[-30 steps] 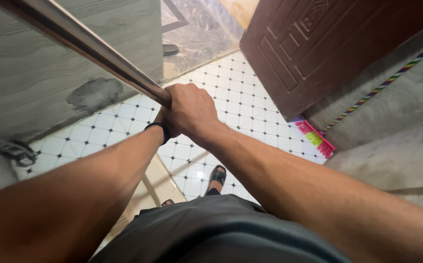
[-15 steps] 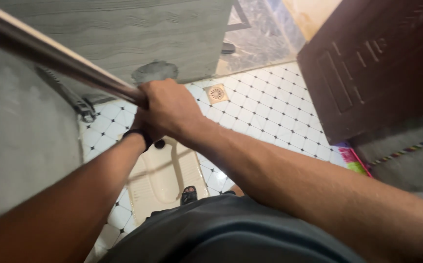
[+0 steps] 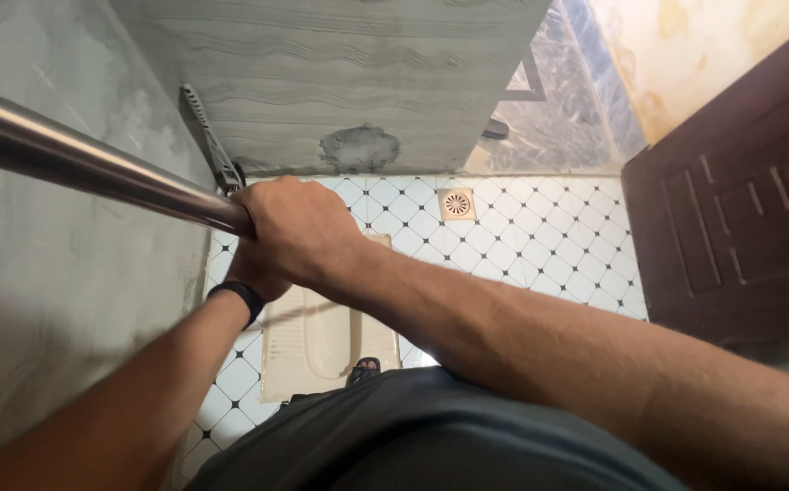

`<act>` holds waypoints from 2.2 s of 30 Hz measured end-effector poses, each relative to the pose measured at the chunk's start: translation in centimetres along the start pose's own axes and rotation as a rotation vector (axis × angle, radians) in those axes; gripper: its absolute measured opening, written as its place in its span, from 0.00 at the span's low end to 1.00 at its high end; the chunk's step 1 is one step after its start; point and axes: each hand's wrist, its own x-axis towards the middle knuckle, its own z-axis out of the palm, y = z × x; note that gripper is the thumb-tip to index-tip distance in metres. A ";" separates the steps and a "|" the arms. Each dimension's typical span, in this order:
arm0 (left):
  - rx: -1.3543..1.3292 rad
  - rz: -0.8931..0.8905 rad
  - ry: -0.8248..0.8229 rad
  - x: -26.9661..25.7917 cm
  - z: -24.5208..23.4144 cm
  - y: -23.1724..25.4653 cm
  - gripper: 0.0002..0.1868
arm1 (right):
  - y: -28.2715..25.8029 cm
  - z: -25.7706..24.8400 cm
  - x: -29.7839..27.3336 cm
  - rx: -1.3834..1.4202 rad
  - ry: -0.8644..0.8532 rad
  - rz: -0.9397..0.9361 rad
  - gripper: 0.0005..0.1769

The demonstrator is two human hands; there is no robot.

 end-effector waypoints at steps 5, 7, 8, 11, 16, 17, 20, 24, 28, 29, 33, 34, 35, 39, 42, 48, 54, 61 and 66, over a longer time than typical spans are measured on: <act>-0.276 0.048 0.000 0.7 1.0 1.3 0.27 | 0.2 -1.4 -1.3 0.010 0.059 0.050 0.10; -0.400 0.069 0.012 1.7 1.8 1.9 0.27 | 1.1 -1.5 -1.1 -0.011 0.059 0.062 0.10; -0.519 0.080 0.025 2.1 2.2 2.2 0.27 | 1.4 -1.5 -1.0 -0.025 0.054 0.069 0.09; -0.747 0.000 0.045 4.3 3.8 2.3 0.28 | 2.6 -2.5 -1.2 -0.036 0.052 0.081 0.11; -0.538 -0.071 0.083 7.6 7.7 0.4 0.27 | 6.0 -1.2 -1.1 -0.089 0.156 0.082 0.11; -0.462 -0.068 0.100 8.0 8.0 0.4 0.27 | 6.4 -1.1 -1.1 -0.092 0.149 0.094 0.11; -0.466 -0.068 0.158 7.9 9.6 0.6 0.27 | 7.0 -0.9 -1.6 -0.130 0.054 0.162 0.13; -0.428 -0.066 0.108 6.1 9.2 -0.1 0.22 | 5.8 -1.3 -2.6 -0.118 -0.006 0.154 0.13; -0.359 -0.104 0.073 1.8 6.3 3.1 0.22 | 4.4 -1.0 -2.9 -0.177 -0.013 -0.011 0.14; -0.447 -0.116 0.110 0.5 5.5 4.2 0.24 | 3.8 -1.1 -3.1 -0.176 -0.002 -0.057 0.15; -0.344 -0.076 0.179 -2.2 3.3 4.9 0.27 | 1.5 -1.8 -3.8 -0.102 0.001 -0.102 0.14; -0.052 0.002 0.231 -2.4 3.3 4.3 0.28 | 0.9 -2.1 -3.8 -0.096 -0.008 -0.082 0.14; 0.242 0.078 0.275 -2.6 3.2 3.7 0.29 | 0.3 -2.5 -3.7 -0.090 -0.017 -0.061 0.15; 0.169 0.174 0.390 -1.8 1.7 5.7 0.31 | -0.1 -2.8 -3.0 -0.063 0.041 -0.066 0.16; -0.257 0.150 0.420 -0.4 1.5 6.7 0.29 | 0.3 -2.6 -2.4 -0.027 0.108 -0.128 0.11; -1.252 0.031 0.372 4.8 4.7 4.5 0.21 | 3.1 -1.6 -1.9 -0.038 0.265 -0.170 0.09; -1.796 -0.085 0.362 10.4 10.3 -2.6 0.26 | 7.5 -1.3 -2.2 0.000 0.236 -0.093 0.12; 0.442 -0.226 0.147 6.2 9.0 0.9 0.25 | 9.2 -2.9 -3.2 -0.041 -0.032 -0.069 0.16; 0.331 -0.116 0.320 3.9 5.2 4.1 0.24 | 7.4 -4.5 -1.7 -0.096 -0.090 -0.175 0.18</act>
